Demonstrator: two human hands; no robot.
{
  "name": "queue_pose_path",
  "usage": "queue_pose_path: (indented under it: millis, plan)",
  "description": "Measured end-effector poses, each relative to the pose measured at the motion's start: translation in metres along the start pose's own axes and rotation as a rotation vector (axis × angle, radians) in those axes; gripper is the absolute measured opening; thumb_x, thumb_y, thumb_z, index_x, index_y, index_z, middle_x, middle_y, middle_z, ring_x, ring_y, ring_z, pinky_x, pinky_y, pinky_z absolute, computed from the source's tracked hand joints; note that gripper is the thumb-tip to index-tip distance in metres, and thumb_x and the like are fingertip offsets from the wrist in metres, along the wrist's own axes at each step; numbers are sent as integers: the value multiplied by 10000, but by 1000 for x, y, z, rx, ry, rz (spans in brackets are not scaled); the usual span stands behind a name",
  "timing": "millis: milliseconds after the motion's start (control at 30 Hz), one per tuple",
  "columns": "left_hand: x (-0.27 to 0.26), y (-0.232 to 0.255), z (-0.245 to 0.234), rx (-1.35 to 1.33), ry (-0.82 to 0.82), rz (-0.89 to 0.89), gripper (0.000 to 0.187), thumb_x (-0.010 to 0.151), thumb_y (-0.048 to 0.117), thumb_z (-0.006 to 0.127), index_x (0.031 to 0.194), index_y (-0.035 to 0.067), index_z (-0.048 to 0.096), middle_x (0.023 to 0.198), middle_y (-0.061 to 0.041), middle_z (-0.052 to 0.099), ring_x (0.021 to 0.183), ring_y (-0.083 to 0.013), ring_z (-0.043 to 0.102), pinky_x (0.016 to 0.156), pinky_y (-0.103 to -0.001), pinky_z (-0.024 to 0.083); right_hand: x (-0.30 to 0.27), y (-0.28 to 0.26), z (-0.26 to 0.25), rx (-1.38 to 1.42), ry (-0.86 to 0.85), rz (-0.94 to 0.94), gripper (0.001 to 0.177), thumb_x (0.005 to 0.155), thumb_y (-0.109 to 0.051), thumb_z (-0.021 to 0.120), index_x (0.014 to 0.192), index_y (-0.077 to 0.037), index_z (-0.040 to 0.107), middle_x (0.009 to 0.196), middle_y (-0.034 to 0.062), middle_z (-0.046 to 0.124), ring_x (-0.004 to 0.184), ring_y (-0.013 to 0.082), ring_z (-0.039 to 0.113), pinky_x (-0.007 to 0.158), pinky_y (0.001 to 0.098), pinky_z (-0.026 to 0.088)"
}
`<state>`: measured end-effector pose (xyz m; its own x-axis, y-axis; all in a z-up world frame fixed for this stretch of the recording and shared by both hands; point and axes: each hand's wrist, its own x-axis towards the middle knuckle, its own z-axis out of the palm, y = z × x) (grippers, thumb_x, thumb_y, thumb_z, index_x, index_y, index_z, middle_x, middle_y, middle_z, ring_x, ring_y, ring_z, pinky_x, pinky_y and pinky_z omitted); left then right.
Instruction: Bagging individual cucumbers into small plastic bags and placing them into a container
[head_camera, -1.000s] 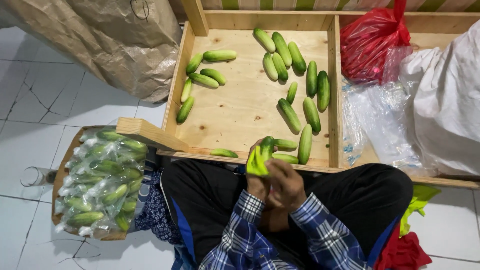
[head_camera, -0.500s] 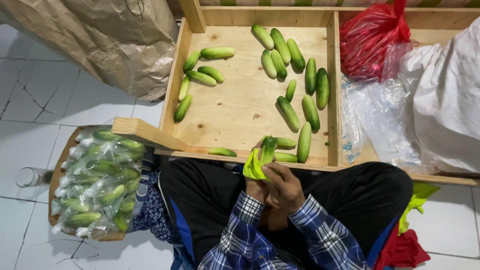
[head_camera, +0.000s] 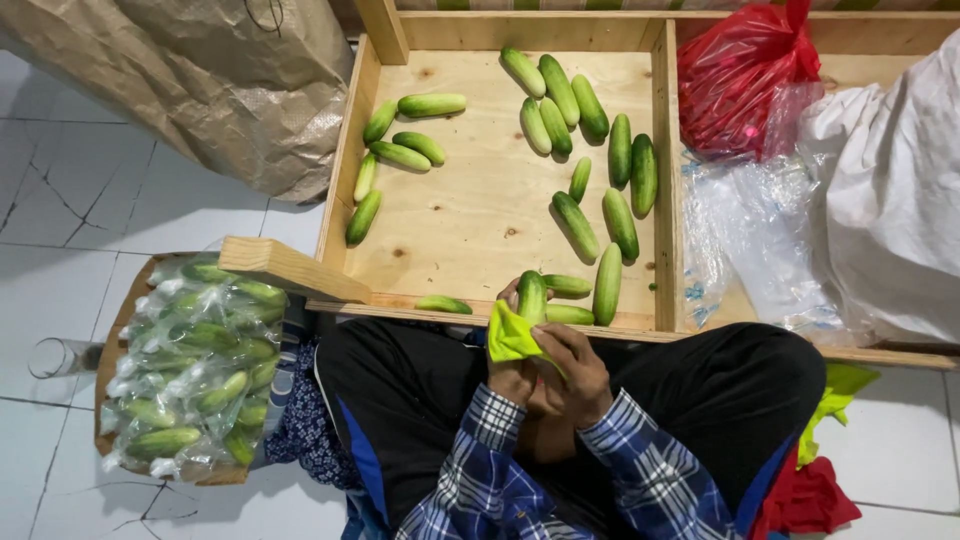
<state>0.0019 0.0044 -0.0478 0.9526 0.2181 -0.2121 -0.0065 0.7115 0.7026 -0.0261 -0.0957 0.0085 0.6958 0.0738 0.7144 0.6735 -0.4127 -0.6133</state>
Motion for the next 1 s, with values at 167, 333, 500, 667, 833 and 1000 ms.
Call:
queue_pose_path:
  millis: [167,333,500,667,833,1000]
  plan:
    - [-5,11,20,98,-170,99,977,576,596,674,1316,-35,577,1215,-205,709,1162,-255,676,1053,-374,512,30,26,-9,-128,126,61,271,921,-102,725,1184,-40,742,1136,155,709,1024,350,719,888,422,582]
    - [-12,28,39,-28,52,-171,427,939,257,638,1305,36,626,1153,-168,745,1058,-229,726,958,-355,578,19,31,-8,-82,150,41,270,914,-27,698,1179,19,716,1113,199,697,983,395,716,864,458,582]
    - [-18,41,43,-78,63,-180,427,962,335,582,1294,70,625,1130,-184,746,1019,-220,729,896,-322,578,-5,15,2,-65,51,-63,340,844,-70,709,1179,-65,771,1132,144,727,1006,345,737,905,404,592]
    - [-12,28,36,-73,40,-198,450,958,300,622,1345,72,614,1187,-167,733,1040,-228,720,923,-353,575,44,24,-12,-112,145,47,268,942,-77,685,1192,8,725,1116,182,702,1009,375,716,882,438,582]
    - [-13,25,40,-72,99,-211,416,1002,271,545,1363,78,617,1197,-158,724,1063,-246,714,965,-385,575,18,14,-5,-97,85,81,274,920,-41,698,1186,24,706,1107,217,690,1019,424,698,887,469,566]
    - [-12,7,21,-63,140,-239,387,1009,288,553,1323,83,649,1206,-144,727,1082,-240,708,995,-391,553,-16,29,2,-141,-46,-58,424,837,-125,702,1260,-90,715,1190,140,680,1012,350,717,874,415,602]
